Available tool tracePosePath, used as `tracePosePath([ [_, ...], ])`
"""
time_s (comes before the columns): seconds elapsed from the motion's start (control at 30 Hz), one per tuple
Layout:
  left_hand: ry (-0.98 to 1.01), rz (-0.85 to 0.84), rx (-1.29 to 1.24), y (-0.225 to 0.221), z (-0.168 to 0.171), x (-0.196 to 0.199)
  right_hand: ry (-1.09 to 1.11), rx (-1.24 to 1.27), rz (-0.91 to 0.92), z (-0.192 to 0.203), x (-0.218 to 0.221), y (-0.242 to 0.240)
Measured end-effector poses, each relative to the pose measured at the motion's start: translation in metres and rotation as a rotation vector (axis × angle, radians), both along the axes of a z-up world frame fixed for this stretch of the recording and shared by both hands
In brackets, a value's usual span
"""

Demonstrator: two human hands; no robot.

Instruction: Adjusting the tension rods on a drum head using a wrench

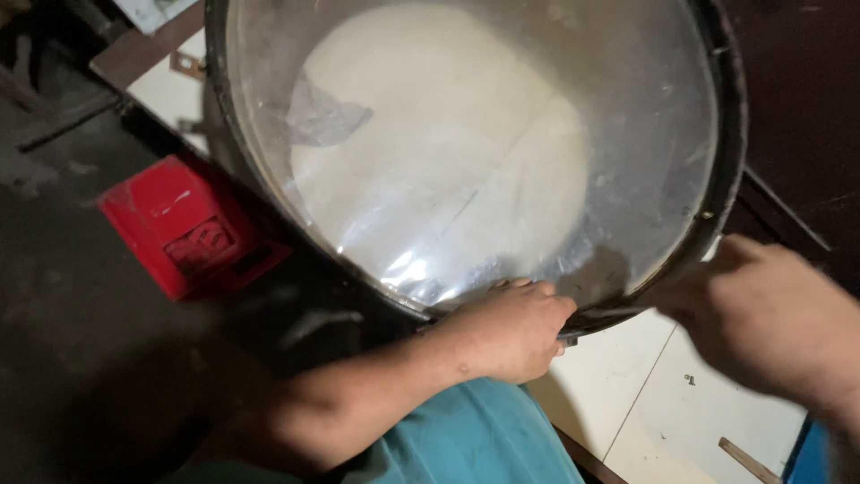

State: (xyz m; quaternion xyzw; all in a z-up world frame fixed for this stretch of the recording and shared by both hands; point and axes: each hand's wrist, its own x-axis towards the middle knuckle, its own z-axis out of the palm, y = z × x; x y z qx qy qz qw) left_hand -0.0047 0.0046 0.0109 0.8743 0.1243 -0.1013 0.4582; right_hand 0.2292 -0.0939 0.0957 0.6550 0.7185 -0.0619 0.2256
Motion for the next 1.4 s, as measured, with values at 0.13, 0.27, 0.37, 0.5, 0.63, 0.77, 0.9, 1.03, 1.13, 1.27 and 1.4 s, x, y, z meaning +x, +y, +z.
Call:
tracePosePath([
  [0.13,0.016,-0.009,-0.004,0.0,0.003,-0.001,-0.111,-0.053,-0.021,0.005,-0.043,-0.002],
  [0.27,0.033,-0.013,-0.011,0.0,0.006,-0.001,-0.215,-0.217,-0.04,0.002,-0.059,0.009],
  [0.37,0.066,-0.059,0.012,0.002,0.011,-0.001,-0.211,-0.282,-0.033,0.004,-0.077,0.026],
  [0.5,0.028,-0.04,0.017,0.001,0.007,-0.003,-0.316,-0.483,-0.063,0.014,-0.107,0.057],
  [0.63,0.014,-0.029,0.013,-0.001,0.0,-0.002,-0.321,-0.552,-0.155,0.02,-0.11,0.064],
  [0.77,-0.009,-0.013,0.048,0.0,-0.001,-0.002,-0.22,-0.497,-0.244,0.017,-0.076,0.053],
  [0.9,0.065,-0.028,-0.043,0.003,0.006,-0.002,0.087,-0.376,-0.277,-0.005,-0.022,0.033],
  [1.03,0.0,-0.023,0.013,-0.004,-0.013,0.003,0.335,-0.216,-0.019,-0.049,0.033,0.015],
  [1.13,-0.007,-0.037,0.051,-0.005,-0.008,0.0,0.32,-0.238,-0.307,-0.068,0.042,0.007],
  [1.27,-0.046,-0.005,0.043,-0.004,-0.005,-0.003,0.496,-0.039,-0.055,-0.057,0.042,0.01],
  [1.4,-0.056,0.004,0.041,-0.007,-0.012,-0.001,0.255,0.072,0.017,-0.02,0.011,0.0],
])
